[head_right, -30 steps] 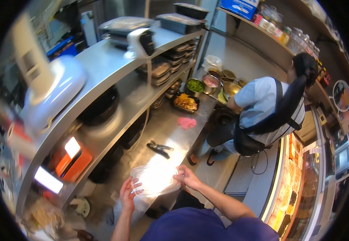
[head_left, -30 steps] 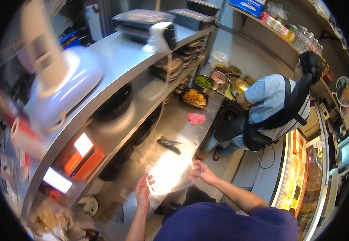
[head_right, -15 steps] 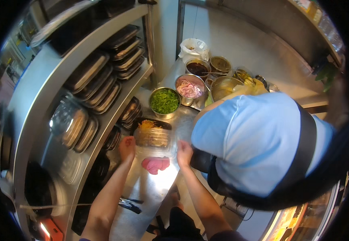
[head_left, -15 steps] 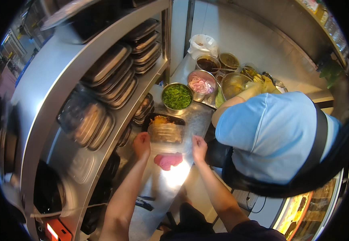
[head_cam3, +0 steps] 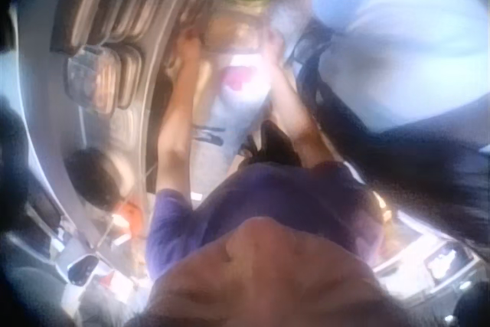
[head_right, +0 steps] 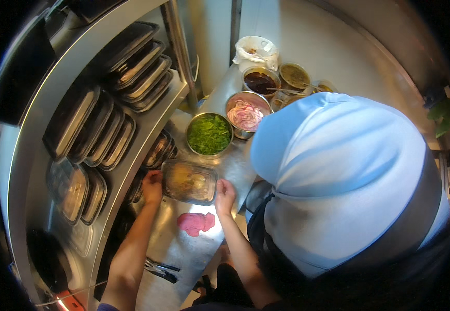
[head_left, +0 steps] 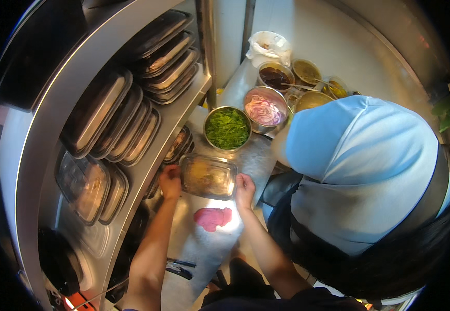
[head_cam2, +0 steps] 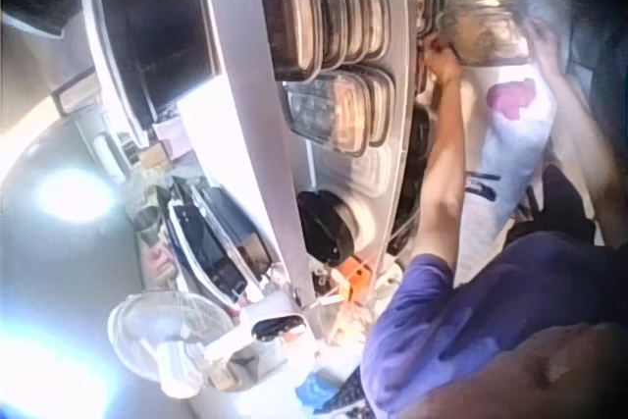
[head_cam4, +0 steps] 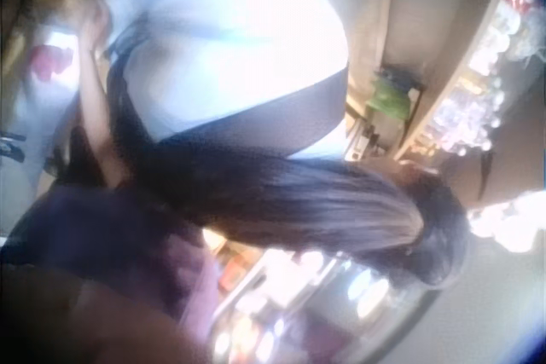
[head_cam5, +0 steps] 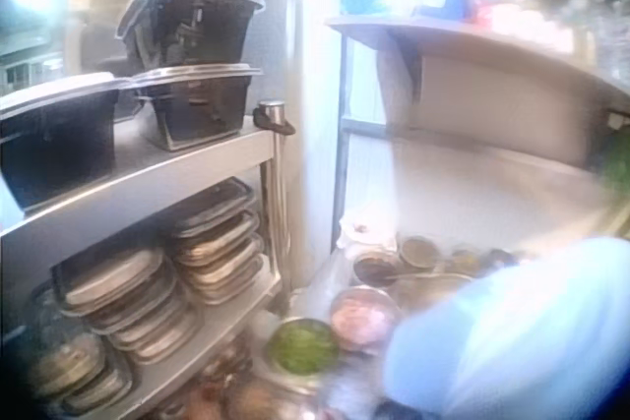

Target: The person assembles bento-style meal boxes by scooping rice and various toppings from a refrigerated display into black containers. They then place the filled containers into plastic bags, add chopsticks, and seal the bags for takeaway.

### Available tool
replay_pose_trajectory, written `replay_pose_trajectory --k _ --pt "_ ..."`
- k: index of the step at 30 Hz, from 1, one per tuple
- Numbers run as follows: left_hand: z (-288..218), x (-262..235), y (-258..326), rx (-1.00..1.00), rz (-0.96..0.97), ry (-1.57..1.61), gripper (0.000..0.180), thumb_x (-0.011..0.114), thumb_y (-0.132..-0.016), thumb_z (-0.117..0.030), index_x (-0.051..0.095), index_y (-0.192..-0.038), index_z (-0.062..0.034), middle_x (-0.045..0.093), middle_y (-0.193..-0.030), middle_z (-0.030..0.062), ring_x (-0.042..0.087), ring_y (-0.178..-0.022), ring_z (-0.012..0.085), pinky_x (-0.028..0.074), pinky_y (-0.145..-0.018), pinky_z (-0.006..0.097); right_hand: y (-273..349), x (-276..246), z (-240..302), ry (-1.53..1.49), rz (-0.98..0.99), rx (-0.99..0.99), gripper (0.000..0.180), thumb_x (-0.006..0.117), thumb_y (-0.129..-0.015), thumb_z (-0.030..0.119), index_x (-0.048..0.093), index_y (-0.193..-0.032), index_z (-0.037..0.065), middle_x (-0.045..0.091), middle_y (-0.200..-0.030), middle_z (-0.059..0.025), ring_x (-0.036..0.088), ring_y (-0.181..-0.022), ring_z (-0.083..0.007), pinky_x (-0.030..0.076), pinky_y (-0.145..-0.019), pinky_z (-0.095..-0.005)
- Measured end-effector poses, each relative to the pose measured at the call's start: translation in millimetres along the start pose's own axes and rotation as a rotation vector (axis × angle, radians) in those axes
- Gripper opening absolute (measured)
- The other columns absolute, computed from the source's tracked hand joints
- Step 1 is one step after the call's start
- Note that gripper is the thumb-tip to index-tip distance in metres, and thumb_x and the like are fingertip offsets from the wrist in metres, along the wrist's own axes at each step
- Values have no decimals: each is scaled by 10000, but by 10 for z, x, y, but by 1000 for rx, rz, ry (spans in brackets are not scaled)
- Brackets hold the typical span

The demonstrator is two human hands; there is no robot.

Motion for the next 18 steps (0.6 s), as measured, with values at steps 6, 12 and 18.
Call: replay_pose_trajectory --k 6,12,18 --pt "396 73 379 -247 92 74 204 682 -890 -19 738 -1086 -17 713 -862 46 635 -781 112 509 -721 259 -73 -133 75 84 2 -44 171 644 -1001 156 684 -1063 2 673 -909 -23 581 -853 -119 483 -806 -281" --pt "34 129 732 119 41 -221 269 609 -982 -85 635 -1239 -10 715 -985 212 694 -848 330 542 -752 402 -86 -245 131 130 93 -57 238 614 -1011 227 668 -1042 -3 699 -966 -123 640 -913 -224 497 -863 -361" --pt "-57 125 659 19 41 -315 243 452 -1067 -209 561 -1167 -17 675 -1010 297 637 -963 499 498 -813 543 -124 -117 87 191 219 -76 313 566 -1047 302 630 -1099 0 701 -1012 -161 644 -954 -268 486 -895 -391"
Point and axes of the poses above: each hand's wrist, its own y-axis away from the middle knuckle, its own x-axis out of the palm, z = x × y, the point moved 9 cm from there along -y, towards the middle knuckle
